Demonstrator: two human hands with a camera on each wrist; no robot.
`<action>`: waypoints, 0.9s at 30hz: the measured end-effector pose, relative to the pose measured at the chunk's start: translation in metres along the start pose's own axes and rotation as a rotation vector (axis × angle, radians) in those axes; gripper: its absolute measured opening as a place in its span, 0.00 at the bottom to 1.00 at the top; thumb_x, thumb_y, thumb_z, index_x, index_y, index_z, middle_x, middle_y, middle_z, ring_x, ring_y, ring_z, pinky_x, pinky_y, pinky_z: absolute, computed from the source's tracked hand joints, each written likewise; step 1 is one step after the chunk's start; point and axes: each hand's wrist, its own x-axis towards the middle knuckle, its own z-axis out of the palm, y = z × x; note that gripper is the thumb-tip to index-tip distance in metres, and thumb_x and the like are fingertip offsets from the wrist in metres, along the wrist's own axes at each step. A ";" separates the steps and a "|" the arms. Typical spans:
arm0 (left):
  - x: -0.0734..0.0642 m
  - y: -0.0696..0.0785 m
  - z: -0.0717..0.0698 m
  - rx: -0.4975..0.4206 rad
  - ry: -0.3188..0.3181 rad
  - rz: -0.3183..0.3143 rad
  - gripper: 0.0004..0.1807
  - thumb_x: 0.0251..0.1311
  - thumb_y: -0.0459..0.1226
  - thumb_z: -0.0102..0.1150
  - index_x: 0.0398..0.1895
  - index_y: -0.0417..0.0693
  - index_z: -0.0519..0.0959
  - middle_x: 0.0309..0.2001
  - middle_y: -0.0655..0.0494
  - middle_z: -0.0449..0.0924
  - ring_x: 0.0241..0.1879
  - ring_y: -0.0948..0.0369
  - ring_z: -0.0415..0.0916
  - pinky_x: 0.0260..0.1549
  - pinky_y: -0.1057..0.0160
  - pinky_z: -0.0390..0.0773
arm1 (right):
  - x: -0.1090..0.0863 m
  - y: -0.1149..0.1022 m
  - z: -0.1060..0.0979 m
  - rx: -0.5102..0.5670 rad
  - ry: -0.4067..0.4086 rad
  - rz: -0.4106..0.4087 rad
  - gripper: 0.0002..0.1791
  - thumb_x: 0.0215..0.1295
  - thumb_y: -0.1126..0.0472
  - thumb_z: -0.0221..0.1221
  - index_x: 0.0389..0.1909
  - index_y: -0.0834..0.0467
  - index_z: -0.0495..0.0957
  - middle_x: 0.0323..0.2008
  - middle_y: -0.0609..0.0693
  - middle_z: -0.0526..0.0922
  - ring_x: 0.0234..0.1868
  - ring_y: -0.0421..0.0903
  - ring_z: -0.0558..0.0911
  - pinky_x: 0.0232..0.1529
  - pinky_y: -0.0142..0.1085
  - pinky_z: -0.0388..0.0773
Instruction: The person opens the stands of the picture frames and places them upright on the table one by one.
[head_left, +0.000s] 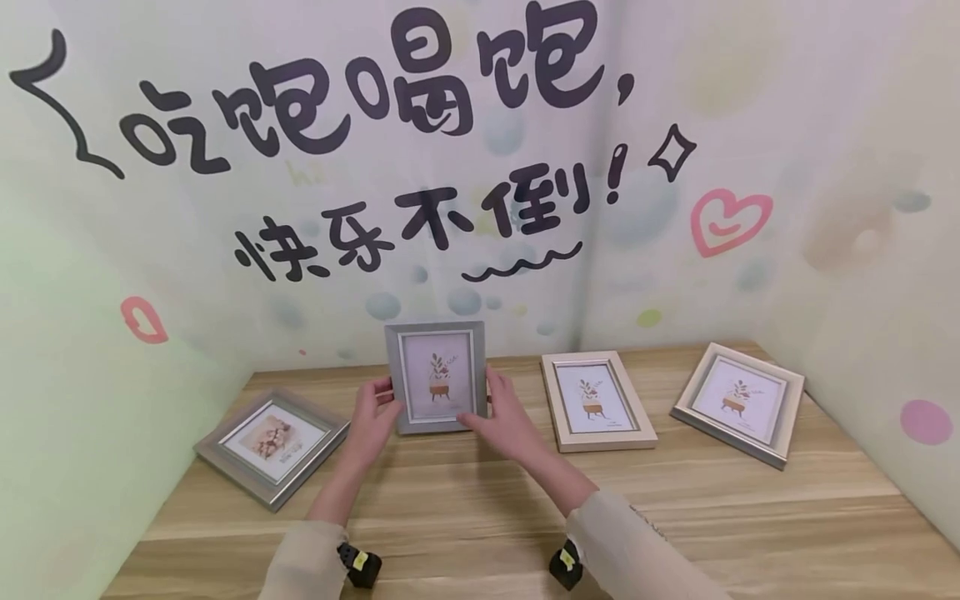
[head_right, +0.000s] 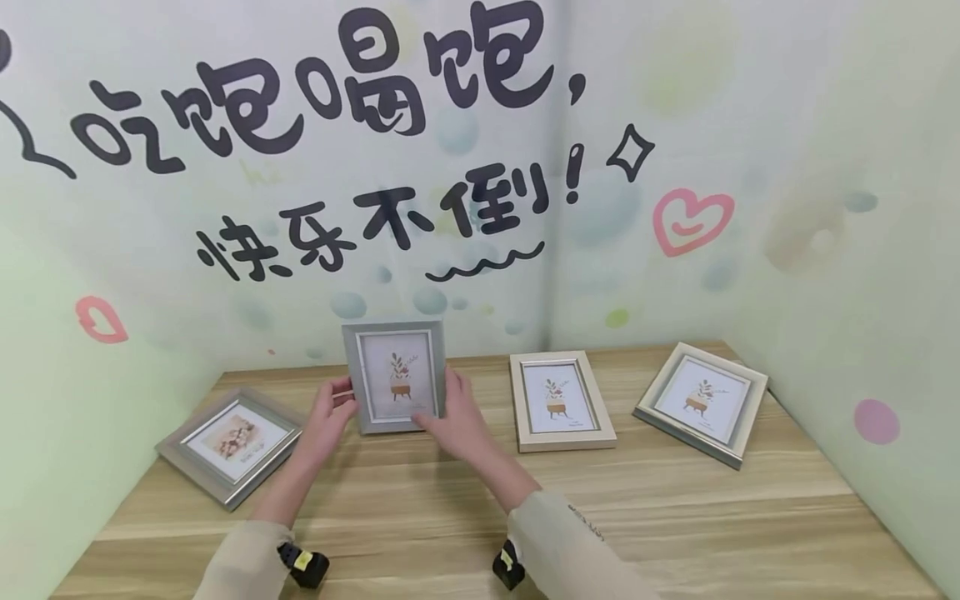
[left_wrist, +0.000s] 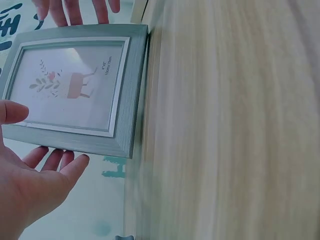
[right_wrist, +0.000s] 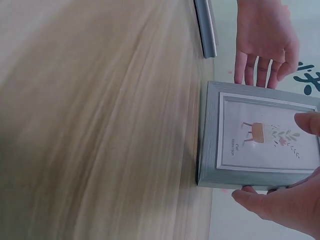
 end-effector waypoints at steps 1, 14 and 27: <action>0.001 0.000 0.001 -0.002 0.003 0.000 0.26 0.64 0.25 0.47 0.65 0.24 0.58 0.65 0.29 0.62 0.63 0.37 0.66 0.66 0.42 0.69 | 0.002 -0.001 -0.001 0.000 -0.003 0.012 0.49 0.61 0.59 0.65 0.76 0.66 0.49 0.71 0.69 0.59 0.64 0.68 0.72 0.66 0.58 0.73; 0.005 -0.001 0.003 -0.015 -0.005 0.005 0.26 0.64 0.26 0.47 0.64 0.21 0.58 0.63 0.26 0.61 0.62 0.35 0.66 0.66 0.41 0.69 | 0.007 -0.003 -0.006 -0.010 -0.027 0.035 0.48 0.63 0.58 0.65 0.76 0.68 0.49 0.71 0.70 0.60 0.63 0.69 0.73 0.66 0.58 0.73; 0.005 -0.003 0.004 -0.010 0.004 0.003 0.25 0.63 0.23 0.45 0.63 0.20 0.59 0.61 0.25 0.64 0.61 0.35 0.67 0.68 0.41 0.67 | 0.003 -0.004 -0.009 0.019 -0.037 0.003 0.42 0.66 0.64 0.61 0.76 0.67 0.51 0.74 0.68 0.58 0.69 0.66 0.69 0.67 0.58 0.72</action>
